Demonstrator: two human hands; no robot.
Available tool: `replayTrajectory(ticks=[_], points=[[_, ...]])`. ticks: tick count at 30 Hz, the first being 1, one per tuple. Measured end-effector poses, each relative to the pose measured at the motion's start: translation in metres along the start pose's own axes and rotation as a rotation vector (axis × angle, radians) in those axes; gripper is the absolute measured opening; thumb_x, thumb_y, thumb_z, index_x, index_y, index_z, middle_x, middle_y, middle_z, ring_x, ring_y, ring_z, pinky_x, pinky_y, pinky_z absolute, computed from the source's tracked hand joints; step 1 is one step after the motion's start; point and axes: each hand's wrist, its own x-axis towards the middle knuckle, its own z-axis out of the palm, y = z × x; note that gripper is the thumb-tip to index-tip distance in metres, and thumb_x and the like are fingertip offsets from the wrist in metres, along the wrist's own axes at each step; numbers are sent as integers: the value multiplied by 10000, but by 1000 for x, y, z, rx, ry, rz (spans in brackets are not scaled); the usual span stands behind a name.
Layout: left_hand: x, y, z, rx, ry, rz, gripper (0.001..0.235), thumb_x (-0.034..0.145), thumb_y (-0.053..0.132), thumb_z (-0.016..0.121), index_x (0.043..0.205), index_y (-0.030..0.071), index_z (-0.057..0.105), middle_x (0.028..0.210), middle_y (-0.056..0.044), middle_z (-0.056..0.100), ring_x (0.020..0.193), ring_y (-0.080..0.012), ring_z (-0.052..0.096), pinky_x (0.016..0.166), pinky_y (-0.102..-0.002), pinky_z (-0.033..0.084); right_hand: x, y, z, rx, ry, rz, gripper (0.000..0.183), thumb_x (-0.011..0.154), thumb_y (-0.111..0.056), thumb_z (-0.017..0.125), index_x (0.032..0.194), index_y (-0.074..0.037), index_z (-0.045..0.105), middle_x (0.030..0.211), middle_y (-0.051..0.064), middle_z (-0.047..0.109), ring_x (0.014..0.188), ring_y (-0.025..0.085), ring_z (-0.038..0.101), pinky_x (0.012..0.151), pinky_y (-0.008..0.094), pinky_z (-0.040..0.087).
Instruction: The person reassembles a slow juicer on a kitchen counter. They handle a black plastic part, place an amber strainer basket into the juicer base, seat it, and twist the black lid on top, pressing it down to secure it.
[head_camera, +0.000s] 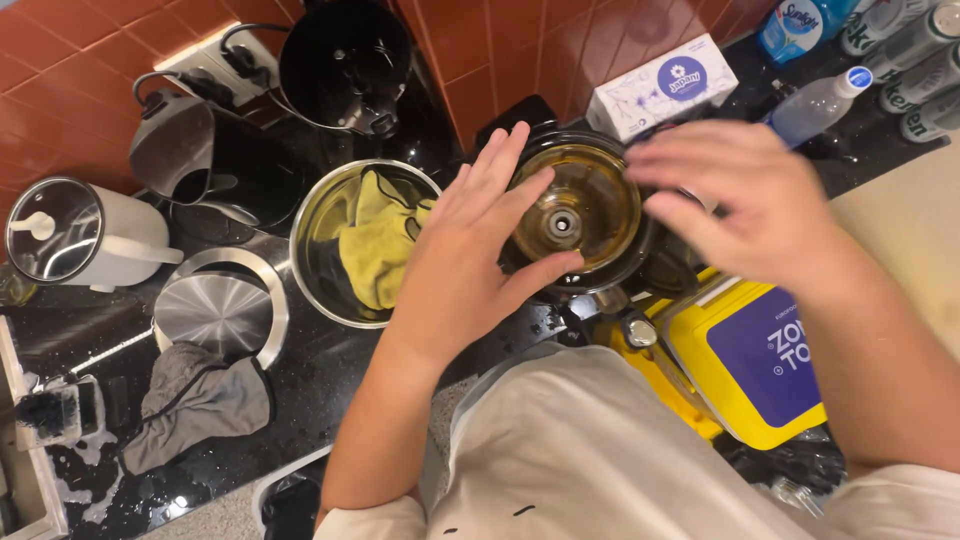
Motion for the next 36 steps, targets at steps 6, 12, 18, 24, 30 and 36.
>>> replayTrajectory(ticks=[6, 12, 18, 24, 30, 36], points=[[6, 5, 24, 64, -95, -158, 759, 885, 426, 807, 1497, 97, 502, 1570, -136, 511, 1506, -301, 432, 1215, -501, 327, -27, 33, -13, 202, 107, 88, 283, 952, -31, 610, 1226, -46, 679, 1297, 129, 674, 1245, 243, 622, 1036, 364, 469], [15, 15, 18, 231, -182, -181, 868, 828, 488, 821, 1530, 121, 466, 1536, -66, 544, 1477, -266, 451, 1187, -543, 215, -158, 170, 13, 201, 285, 764, 213, 1139, -161, 650, 1297, -23, 688, 1159, 115, 698, 1044, 155, 664, 962, 304, 516], [34, 39, 41, 101, -74, -205, 1029, 699, 533, 878, 1519, 79, 454, 1585, -163, 428, 1518, -330, 346, 1211, -555, 187, -247, 291, 37, -171, 370, 922, 667, 945, -304, 877, 1443, -1, 554, 1369, 218, 592, 1167, 317, 621, 995, 396, 519], [41, 37, 64, 236, -132, -213, 1018, 664, 530, 917, 1480, 59, 532, 1573, -126, 503, 1535, -331, 350, 1234, -623, 72, -214, 338, 42, -289, 280, 683, 975, 809, -335, 961, 1553, 8, 431, 1402, 278, 557, 1286, 449, 536, 1072, 494, 446], [39, 38, 68, 259, -142, -195, 995, 688, 542, 882, 1488, 59, 541, 1596, -129, 479, 1545, -352, 333, 1241, -651, 58, -221, 397, 65, -293, 314, 638, 620, 917, -249, 860, 1416, 5, 593, 1241, 212, 683, 1108, 410, 671, 956, 457, 522], [42, 42, 64, 277, -186, -227, 958, 685, 542, 869, 1465, 76, 563, 1586, -126, 479, 1531, -360, 327, 1173, -722, 39, -255, 382, 71, 703, 796, 942, 305, 968, -139, 801, 1217, -36, 659, 978, 62, 637, 816, 183, 610, 708, 281, 471]])
